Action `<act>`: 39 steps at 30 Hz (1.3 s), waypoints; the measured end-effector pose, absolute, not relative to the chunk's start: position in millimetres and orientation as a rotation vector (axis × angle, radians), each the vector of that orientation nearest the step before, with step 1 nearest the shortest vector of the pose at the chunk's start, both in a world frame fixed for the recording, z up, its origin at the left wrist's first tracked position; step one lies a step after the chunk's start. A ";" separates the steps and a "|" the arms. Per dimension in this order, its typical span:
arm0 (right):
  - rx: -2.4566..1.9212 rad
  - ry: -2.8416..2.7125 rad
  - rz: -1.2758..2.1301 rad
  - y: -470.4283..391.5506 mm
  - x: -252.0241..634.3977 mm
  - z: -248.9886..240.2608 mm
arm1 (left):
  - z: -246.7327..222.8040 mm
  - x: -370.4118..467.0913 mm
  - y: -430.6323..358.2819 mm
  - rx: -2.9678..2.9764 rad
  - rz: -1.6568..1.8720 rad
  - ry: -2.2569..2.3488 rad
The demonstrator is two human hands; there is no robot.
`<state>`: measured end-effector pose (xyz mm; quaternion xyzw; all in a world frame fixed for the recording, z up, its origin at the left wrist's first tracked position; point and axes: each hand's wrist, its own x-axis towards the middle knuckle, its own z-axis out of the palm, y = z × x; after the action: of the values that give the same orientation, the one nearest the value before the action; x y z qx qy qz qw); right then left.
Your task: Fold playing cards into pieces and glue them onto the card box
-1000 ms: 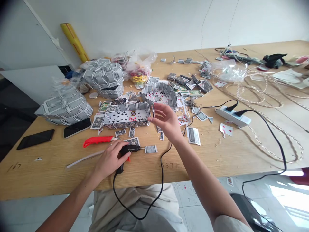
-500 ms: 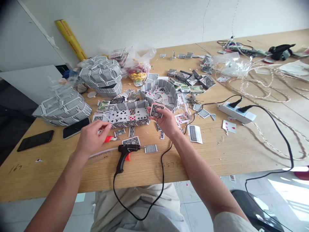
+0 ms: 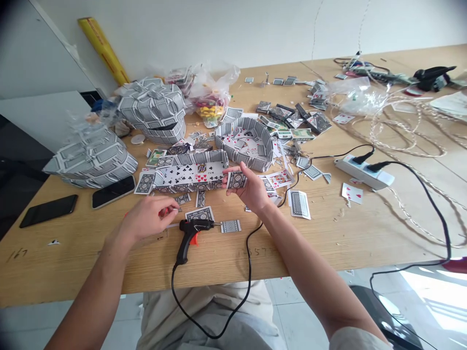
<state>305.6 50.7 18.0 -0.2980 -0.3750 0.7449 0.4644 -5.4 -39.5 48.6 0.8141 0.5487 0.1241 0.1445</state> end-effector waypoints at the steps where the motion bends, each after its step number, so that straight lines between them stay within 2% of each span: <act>1: -0.721 -0.937 1.818 49.2 305.6 19.0 | 53.6 -6.2 -46.0 2.290 0.299 1.618; 10: -0.662 -0.886 1.923 45.5 301.3 21.6 | 40.4 -18.0 -84.5 2.109 0.127 1.703; 15: -0.630 -0.892 1.981 47.1 301.8 17.3 | 62.7 -15.8 -70.0 2.188 0.297 1.722; 20: -0.627 -1.037 2.057 46.0 300.0 10.1 | 77.2 7.0 -39.1 2.279 0.130 1.671; 26: -0.656 -1.159 1.893 48.6 293.1 -0.9 | 47.9 39.5 -15.5 2.392 -0.062 1.592; 32: -0.660 -1.131 1.841 50.8 291.2 -3.1 | 33.1 44.1 -15.9 2.335 0.063 1.545; 39: -0.793 -1.363 1.652 42.1 290.9 1.1 | 24.1 40.3 -17.3 2.200 0.138 1.532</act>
<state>290.9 42.1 1.1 -0.3156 -0.5426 0.6579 0.4160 40.3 -17.3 24.1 0.7982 0.5560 0.0501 0.2265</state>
